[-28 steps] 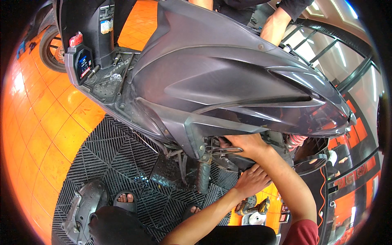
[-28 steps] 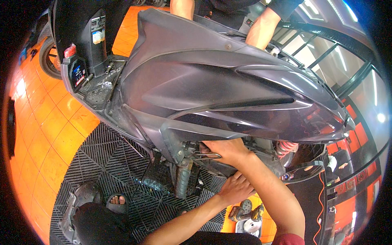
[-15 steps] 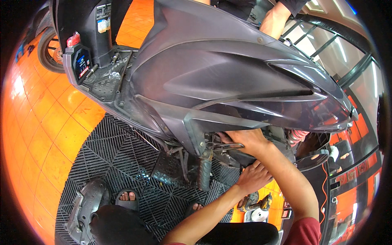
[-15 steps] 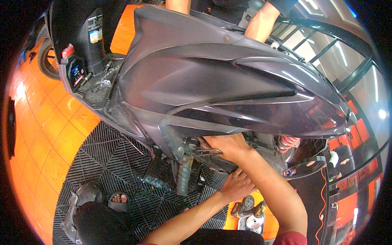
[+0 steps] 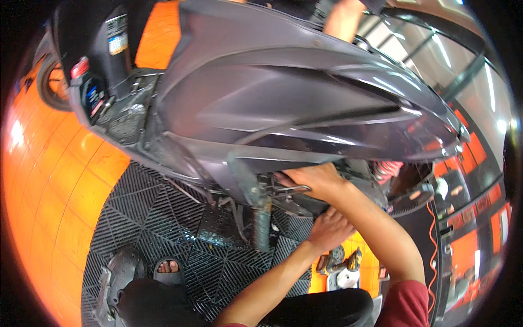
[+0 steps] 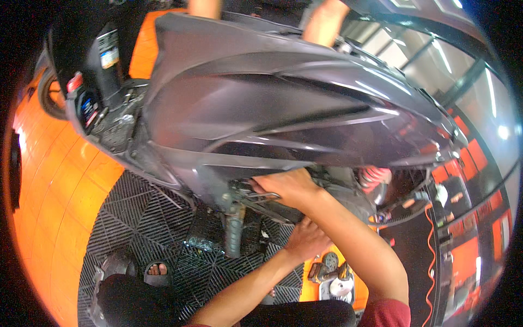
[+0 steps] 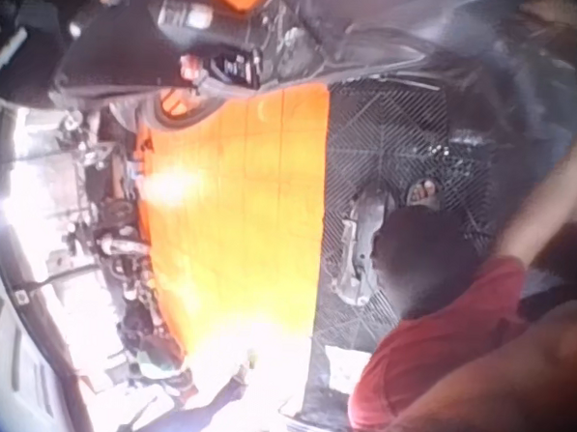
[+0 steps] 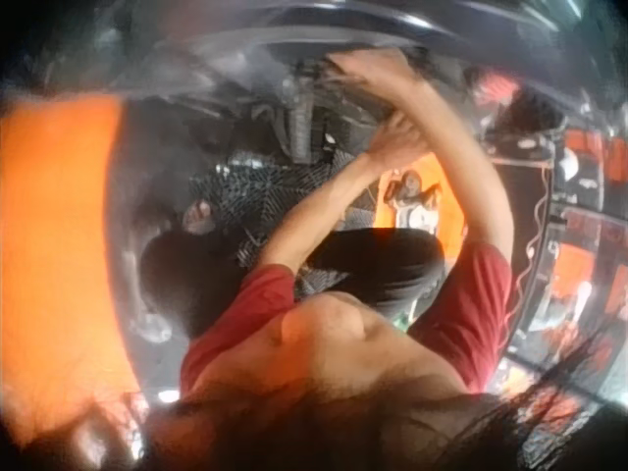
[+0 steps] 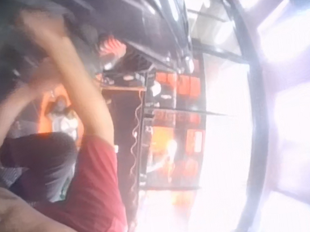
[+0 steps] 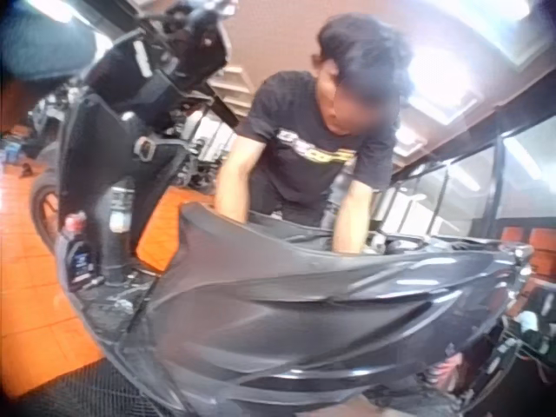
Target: The person removes motorcycle transmission components, handles small parts from a metal tray on the floor, and uses a screwdriver to secure the outer CVT cover back onto the engine.
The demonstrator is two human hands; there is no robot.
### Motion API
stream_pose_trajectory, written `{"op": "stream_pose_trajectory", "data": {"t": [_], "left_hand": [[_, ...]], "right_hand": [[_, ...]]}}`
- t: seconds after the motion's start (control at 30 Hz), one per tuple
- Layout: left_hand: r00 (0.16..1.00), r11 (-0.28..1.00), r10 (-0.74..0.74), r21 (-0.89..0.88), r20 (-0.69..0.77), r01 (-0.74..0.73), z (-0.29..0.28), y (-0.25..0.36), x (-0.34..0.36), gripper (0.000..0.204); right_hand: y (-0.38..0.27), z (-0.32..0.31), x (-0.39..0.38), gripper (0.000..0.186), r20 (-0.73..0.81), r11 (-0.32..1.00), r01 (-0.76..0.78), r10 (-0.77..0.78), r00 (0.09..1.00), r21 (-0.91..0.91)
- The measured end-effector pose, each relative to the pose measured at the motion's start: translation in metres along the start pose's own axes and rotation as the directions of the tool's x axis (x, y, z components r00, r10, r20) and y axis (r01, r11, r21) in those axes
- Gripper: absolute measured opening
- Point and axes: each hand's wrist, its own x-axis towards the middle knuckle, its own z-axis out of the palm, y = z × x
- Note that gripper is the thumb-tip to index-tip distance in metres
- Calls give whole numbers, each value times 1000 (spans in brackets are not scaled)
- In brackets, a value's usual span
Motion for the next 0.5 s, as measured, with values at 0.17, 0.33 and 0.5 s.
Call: {"op": "stream_pose_trajectory", "data": {"t": [0.17,0.33,0.5], "left_hand": [[974,979,-100,195,203,60,-1,2,21,55],[986,974,-118,206,119,92,2,-9,10,50],[964,719,-232,690,128,81,25,-14,-6,58]], "right_hand": [[22,8,-9,45,28,989,111,-114,993,102],[19,4,-5,25,-131,993,115,-118,984,-32],[22,-1,-102,31,-537,998,47,-64,841,-46]]}}
